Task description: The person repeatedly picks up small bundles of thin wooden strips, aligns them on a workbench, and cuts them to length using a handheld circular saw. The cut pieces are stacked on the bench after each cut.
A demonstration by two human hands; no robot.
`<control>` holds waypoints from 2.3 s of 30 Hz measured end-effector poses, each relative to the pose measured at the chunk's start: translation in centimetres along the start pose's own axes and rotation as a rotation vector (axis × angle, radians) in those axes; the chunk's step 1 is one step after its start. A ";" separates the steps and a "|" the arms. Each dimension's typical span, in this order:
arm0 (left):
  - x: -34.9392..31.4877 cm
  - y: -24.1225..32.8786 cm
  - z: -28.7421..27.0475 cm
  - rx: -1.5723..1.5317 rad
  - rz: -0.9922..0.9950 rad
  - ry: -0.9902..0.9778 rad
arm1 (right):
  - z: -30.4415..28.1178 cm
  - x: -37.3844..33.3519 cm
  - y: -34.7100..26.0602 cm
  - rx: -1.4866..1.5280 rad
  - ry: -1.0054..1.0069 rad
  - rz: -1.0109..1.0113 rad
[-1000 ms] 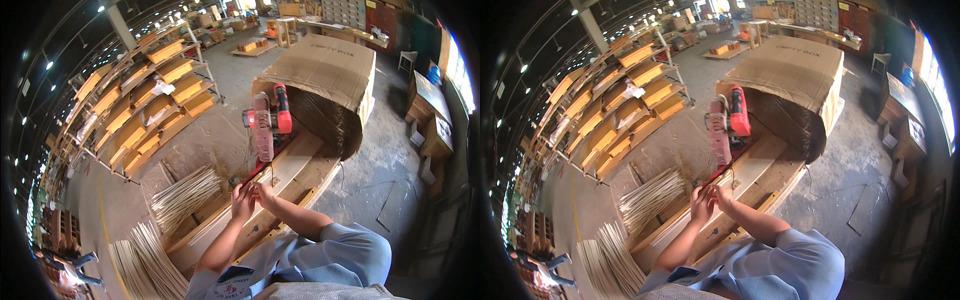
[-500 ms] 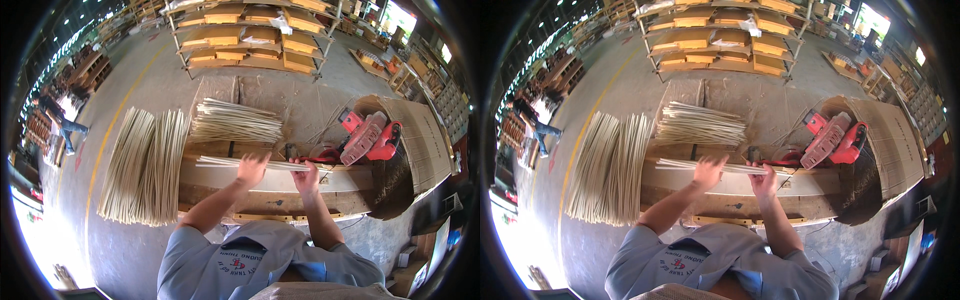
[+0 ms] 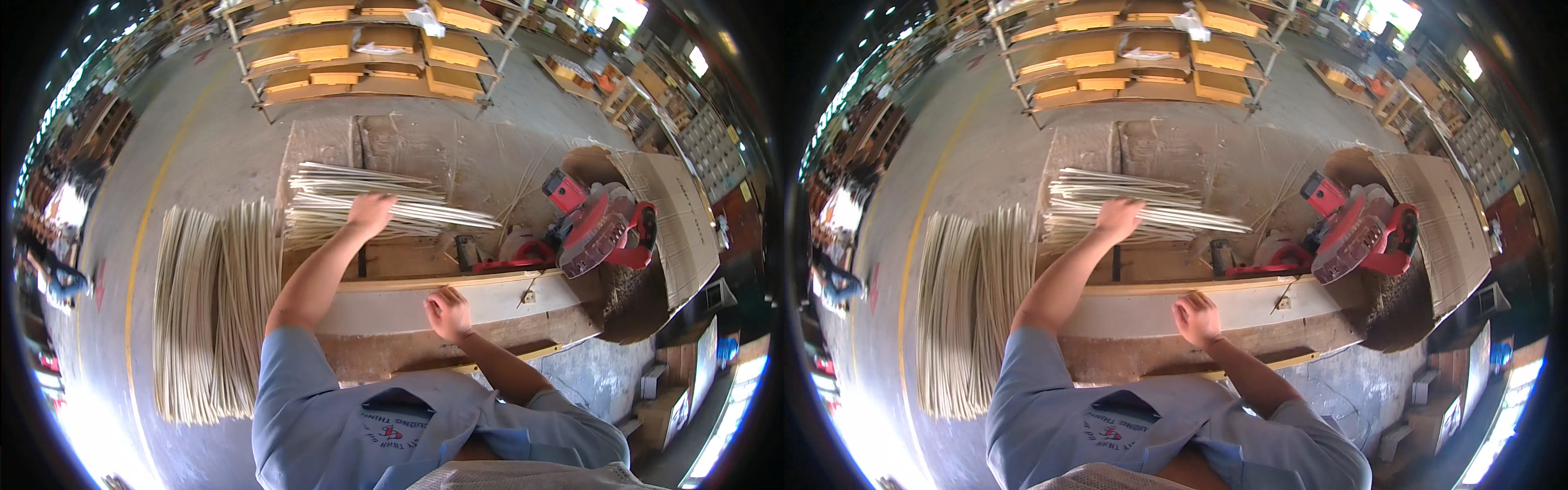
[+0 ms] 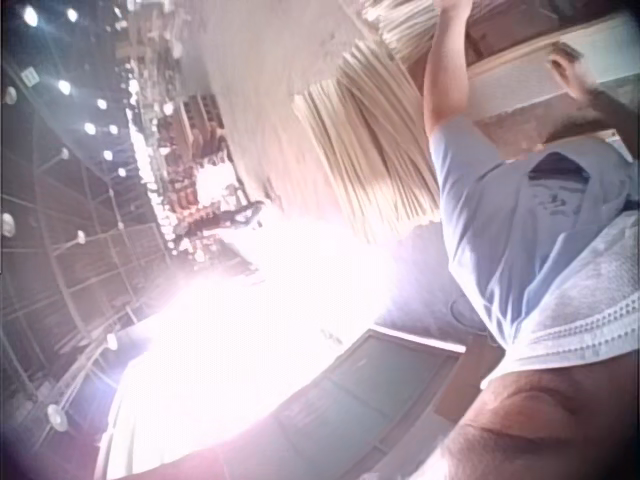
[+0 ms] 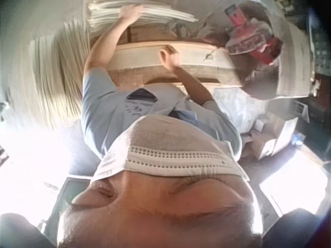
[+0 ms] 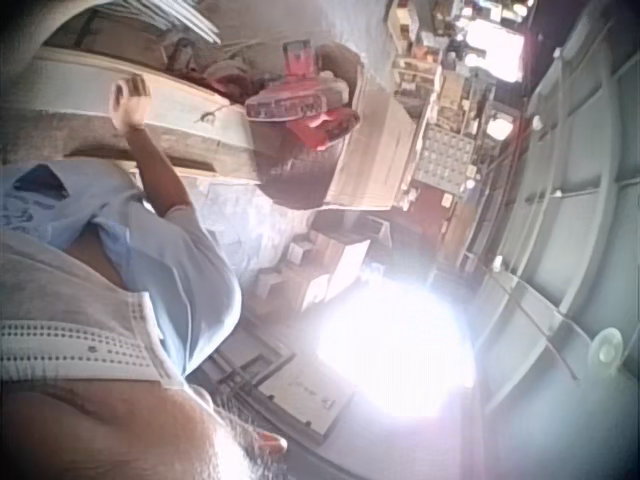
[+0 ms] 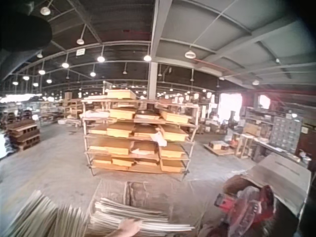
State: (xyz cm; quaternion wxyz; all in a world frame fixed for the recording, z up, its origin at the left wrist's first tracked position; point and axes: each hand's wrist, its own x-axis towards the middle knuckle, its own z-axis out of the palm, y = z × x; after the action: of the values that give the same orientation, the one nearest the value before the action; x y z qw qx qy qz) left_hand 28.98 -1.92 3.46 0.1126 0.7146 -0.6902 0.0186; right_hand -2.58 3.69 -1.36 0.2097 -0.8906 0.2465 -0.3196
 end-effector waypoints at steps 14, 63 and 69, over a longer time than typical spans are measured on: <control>10.9 -12.1 7.7 0.033 -0.189 -0.256 | 0.8 -0.3 0.4 -0.169 -0.046 0.067; -39.2 9.0 -7.4 -0.780 -0.942 0.696 | 19.6 8.5 -21.2 1.268 -0.616 1.176; -39.0 7.7 -7.0 -0.846 -0.918 0.688 | 20.9 8.6 -20.1 1.478 -0.744 1.139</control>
State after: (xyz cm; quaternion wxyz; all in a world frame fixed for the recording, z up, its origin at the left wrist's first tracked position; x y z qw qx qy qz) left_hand 20.39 37.48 4.19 0.5881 0.7817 -0.1931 -0.0756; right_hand 23.42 19.17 -1.48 0.8955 -0.3295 0.2943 0.0543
